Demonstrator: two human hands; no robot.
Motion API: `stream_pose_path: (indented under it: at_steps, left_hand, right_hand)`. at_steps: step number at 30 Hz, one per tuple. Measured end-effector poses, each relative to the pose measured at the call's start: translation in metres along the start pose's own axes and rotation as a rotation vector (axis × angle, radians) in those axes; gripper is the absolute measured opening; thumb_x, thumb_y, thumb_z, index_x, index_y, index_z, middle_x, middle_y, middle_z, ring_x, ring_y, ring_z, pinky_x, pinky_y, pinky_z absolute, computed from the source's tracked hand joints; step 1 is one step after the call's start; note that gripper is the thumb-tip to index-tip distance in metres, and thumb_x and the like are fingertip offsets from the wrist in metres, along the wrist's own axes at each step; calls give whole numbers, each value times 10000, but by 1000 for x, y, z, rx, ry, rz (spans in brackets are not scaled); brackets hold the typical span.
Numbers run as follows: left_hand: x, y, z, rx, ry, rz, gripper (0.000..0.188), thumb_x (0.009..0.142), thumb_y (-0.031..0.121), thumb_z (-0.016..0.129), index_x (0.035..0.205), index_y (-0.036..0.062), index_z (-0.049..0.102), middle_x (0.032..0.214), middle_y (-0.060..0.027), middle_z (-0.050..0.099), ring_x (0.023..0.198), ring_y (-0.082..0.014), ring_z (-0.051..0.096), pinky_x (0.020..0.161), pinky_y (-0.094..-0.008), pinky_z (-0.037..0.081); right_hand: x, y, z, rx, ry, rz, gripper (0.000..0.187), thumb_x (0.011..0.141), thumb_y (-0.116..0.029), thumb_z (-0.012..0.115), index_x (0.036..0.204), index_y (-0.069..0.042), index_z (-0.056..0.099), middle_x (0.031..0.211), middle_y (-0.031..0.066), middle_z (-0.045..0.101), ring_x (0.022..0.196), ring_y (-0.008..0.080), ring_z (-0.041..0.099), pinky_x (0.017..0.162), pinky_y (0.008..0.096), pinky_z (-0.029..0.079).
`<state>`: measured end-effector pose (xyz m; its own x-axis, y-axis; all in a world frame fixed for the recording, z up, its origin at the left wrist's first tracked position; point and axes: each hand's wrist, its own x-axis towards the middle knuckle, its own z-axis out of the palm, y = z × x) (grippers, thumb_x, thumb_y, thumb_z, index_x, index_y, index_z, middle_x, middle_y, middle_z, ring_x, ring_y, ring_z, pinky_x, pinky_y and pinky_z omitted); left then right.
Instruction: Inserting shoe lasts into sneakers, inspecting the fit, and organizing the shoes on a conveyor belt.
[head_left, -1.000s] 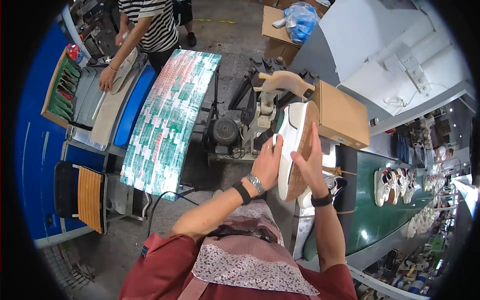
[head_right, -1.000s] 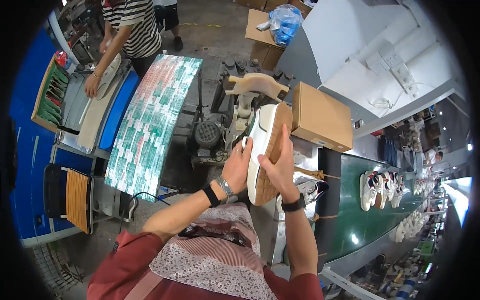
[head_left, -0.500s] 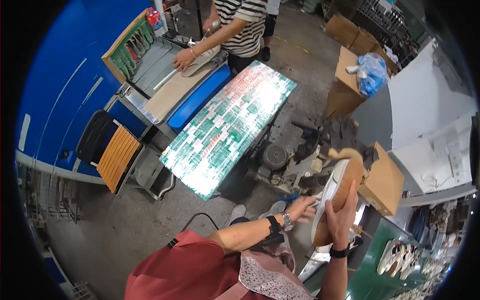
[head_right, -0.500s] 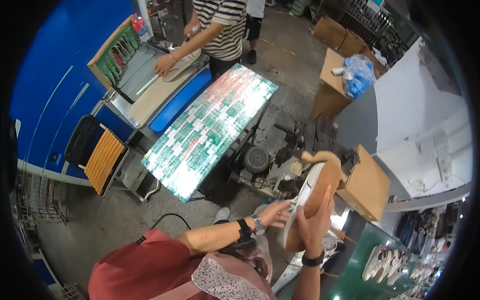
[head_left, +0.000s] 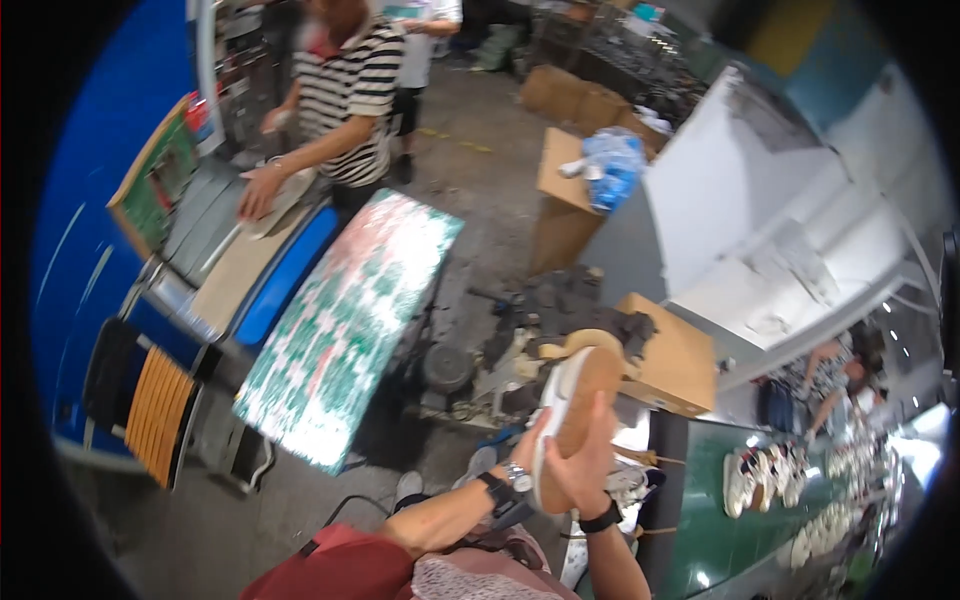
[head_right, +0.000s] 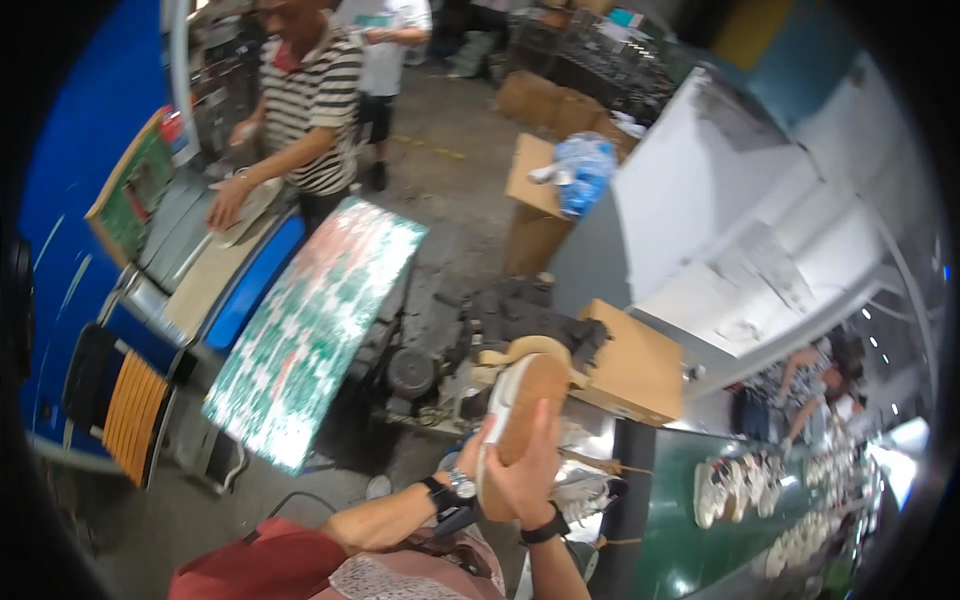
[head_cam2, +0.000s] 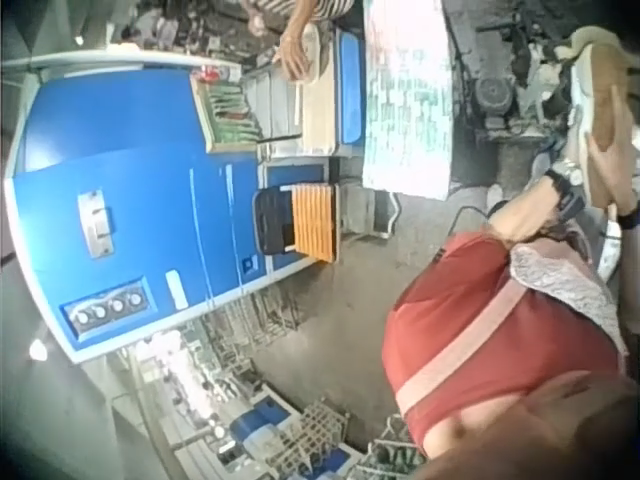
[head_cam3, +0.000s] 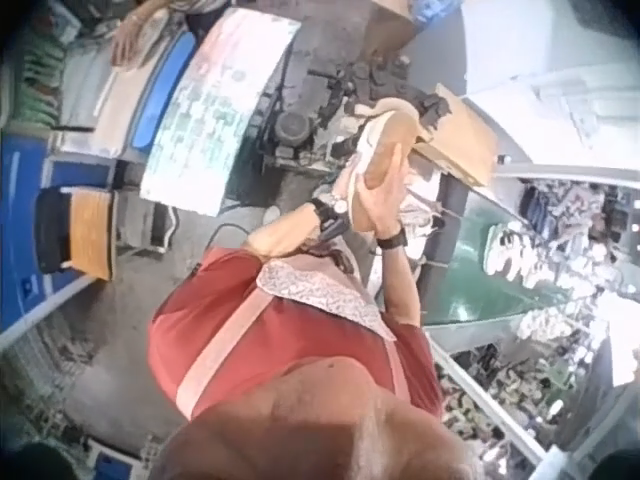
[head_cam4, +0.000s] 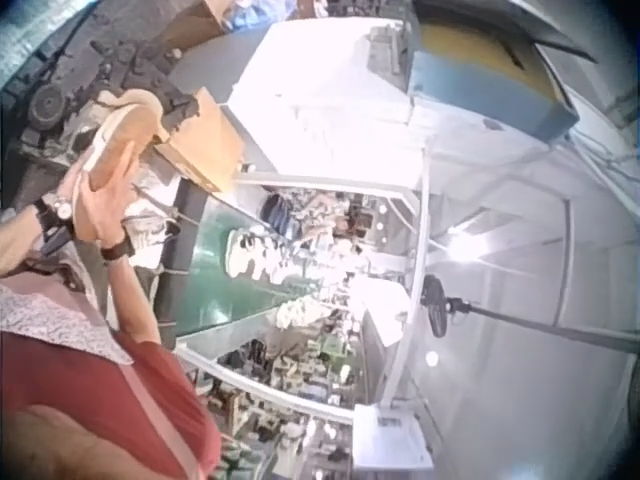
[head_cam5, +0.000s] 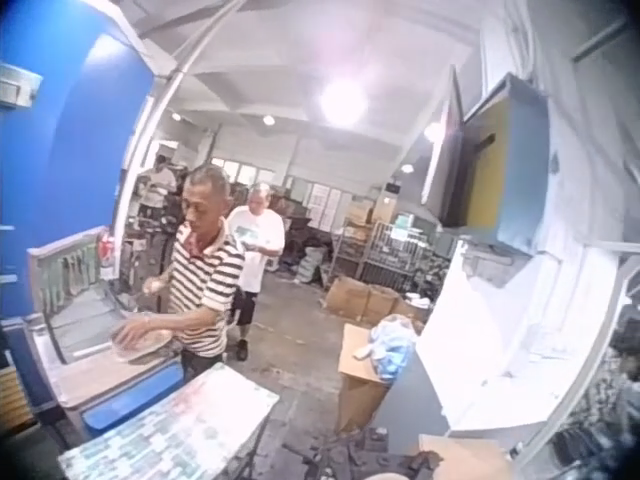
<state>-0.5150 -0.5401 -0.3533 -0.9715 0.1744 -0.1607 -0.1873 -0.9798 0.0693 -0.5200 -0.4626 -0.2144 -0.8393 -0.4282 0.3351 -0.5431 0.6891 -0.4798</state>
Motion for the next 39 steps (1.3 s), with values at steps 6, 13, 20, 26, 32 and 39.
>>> stream_pose_path:
  at_steps: [6, 13, 20, 26, 32, 39]
  left_hand:
    - [-23, -6, -13, 63, 67, -123, 772, 999, 615, 504, 1499, 30, 447, 1446, -174, 563, 1283, -349, 573, 1142, -464, 413]
    - [-121, 71, -49, 458, 153, -298, 756, 1026, 619, 423, 1489, 22, 442, 1408, -169, 594, 1260, -343, 593, 1082, -483, 473]
    - [-191, 120, -69, 518, 191, -383, 710, 1036, 600, 389, 1556, 118, 376, 1548, -136, 468, 1412, -352, 447, 1140, -535, 405]
    - [-196, 88, 5, 750, 290, -267, 601, 976, 279, 591, 1497, 25, 430, 1483, -196, 520, 1294, -358, 569, 1053, -475, 503]
    - [-69, -47, 55, 1077, 95, -143, 695, 788, 11, 779, 1410, 0, 468, 1139, -107, 667, 955, -209, 687, 842, -374, 582]
    - [78, -240, 89, 1765, -393, 4, 598, 748, 141, 871, 1242, 49, 547, 1064, -76, 656, 918, -141, 628, 811, -298, 531]
  right_hand:
    - [-28, -8, -15, -7, 32, 103, 1109, 718, -357, 853, 1573, 6, 248, 1429, 337, 469, 1267, 486, 537, 1021, 503, 485]
    - [-51, 58, 22, 1247, 89, 882, 823, 996, -545, 557, 1591, -84, 224, 1452, 143, 500, 1196, 262, 591, 962, 411, 486]
    - [16, 30, 85, 1671, -73, 741, 821, 890, -327, 769, 1533, -66, 332, 1420, 137, 522, 1236, 214, 546, 1025, 377, 481]
    - [-42, 77, -1, 1310, 102, 335, 1192, 773, -251, 864, 1624, -4, 68, 1636, 192, 239, 1518, 304, 246, 1242, 392, 187]
    - [-188, 180, -115, 543, 384, 698, 1214, 620, -126, 830, 1609, -26, 132, 1559, 272, 372, 1432, 403, 419, 1172, 412, 377]
    - [-370, 255, -133, -59, 478, 1048, 1101, 698, -77, 796, 1600, -46, 166, 1321, 221, 548, 1152, 446, 585, 982, 474, 503]
